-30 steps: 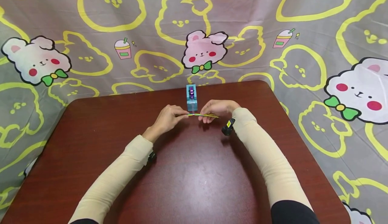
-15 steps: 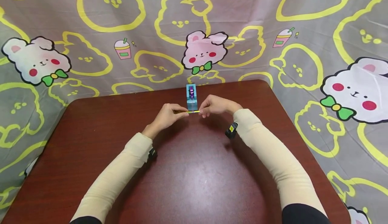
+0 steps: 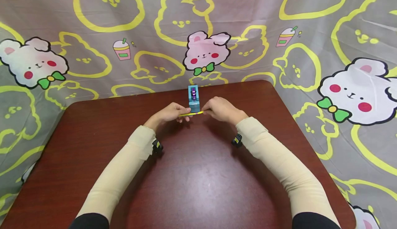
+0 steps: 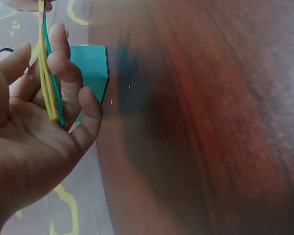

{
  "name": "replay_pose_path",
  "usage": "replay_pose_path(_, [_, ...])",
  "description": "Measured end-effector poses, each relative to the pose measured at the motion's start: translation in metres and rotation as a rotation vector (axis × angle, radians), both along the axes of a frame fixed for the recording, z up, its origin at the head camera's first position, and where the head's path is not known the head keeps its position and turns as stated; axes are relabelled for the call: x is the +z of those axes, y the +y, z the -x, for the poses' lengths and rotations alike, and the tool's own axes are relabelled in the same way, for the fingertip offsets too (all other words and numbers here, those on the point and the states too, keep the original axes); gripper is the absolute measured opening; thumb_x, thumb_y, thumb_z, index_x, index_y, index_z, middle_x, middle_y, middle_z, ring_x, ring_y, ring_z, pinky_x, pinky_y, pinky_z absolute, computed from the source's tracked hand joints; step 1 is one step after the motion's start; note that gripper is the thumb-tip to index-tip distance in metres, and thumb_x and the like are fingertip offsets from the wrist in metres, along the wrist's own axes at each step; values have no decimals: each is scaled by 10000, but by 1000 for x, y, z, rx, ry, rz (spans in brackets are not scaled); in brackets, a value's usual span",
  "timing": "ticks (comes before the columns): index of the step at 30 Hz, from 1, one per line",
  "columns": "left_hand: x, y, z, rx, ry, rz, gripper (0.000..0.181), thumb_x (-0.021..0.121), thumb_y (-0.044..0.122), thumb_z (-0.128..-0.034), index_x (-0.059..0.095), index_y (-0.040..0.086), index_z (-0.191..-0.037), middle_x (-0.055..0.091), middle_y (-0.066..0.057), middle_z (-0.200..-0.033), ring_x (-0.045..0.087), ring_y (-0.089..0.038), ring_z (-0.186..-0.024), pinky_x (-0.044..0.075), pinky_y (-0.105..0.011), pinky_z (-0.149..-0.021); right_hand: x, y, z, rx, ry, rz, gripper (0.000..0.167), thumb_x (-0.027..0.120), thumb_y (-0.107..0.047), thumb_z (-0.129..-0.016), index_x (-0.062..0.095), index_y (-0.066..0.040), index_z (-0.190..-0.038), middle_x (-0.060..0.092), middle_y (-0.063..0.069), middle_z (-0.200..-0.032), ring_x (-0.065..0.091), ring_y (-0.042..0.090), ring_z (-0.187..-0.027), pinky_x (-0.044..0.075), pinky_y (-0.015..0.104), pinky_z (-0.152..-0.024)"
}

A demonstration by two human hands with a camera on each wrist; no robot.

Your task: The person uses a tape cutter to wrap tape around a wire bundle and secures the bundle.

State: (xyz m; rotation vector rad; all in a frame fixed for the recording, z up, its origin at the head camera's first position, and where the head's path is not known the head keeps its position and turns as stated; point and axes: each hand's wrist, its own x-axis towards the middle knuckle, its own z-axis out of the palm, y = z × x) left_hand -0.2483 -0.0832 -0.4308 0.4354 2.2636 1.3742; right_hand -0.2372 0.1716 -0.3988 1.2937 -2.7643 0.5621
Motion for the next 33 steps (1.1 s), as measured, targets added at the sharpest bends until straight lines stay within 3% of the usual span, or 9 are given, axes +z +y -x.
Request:
replay_pose_path(8, [-2, 1, 2, -43, -44, 4, 353, 598, 266, -1035, 763, -45, -1037, 711, -222, -881, 532, -149, -603, 494, -324, -623, -9, 0, -7, -29, 111, -12, 124, 781, -74, -883, 800, -72, -1005, 752, 13, -918, 624, 200, -816, 525, 389, -749])
replay_pose_path(18, [3, 2, -2, -15, 30, 5, 274, 632, 191, -1015, 757, -52, -1036, 689, -237, -864, 530, -147, -604, 476, -356, -626, -6, 1, -3, -16, 65, 9, 140, 779, -80, -888, 793, -63, -1026, 756, 30, -958, 675, 183, -865, 547, 391, -801])
replay_pose_path(22, [4, 3, -4, -5, 139, 8, 253, 659, 170, -996, 756, -63, -1015, 685, -263, -847, 505, -178, -595, 424, -316, -561, -1, 0, 3, -7, -54, 37, 98, 751, -109, -920, 792, -70, -1001, 752, 29, -926, 656, 137, -787, 550, 358, -737])
replay_pose_path(27, [3, 4, -7, 25, 303, 34, 249, 687, 189, -977, 768, -46, -995, 714, -202, -824, 536, -202, -656, 362, -256, -555, 6, 0, 14, -48, -284, 104, 115, 695, -167, -972, 766, -121, -894, 708, 94, -804, 568, 162, -667, 492, 346, -629])
replay_pose_path(30, [3, 5, -10, 52, 370, 53, 240, 688, 203, -974, 780, -15, -1012, 740, -167, -864, 641, -262, -751, 399, -269, -581, 8, -1, 22, -72, -418, 135, 247, 637, -229, -1013, 738, -92, -835, 686, 178, -784, 594, 304, -682, 486, 367, -623])
replay_pose_path(33, [2, 5, -12, 64, 450, 72, 210, 695, 201, -965, 791, 23, -1021, 750, -137, -887, 686, -265, -792, 460, -283, -606, 8, 0, 31, -90, -557, 145, 380, 579, -310, -1042, 739, -17, -860, 694, 235, -818, 619, 443, -763, 521, 468, -681])
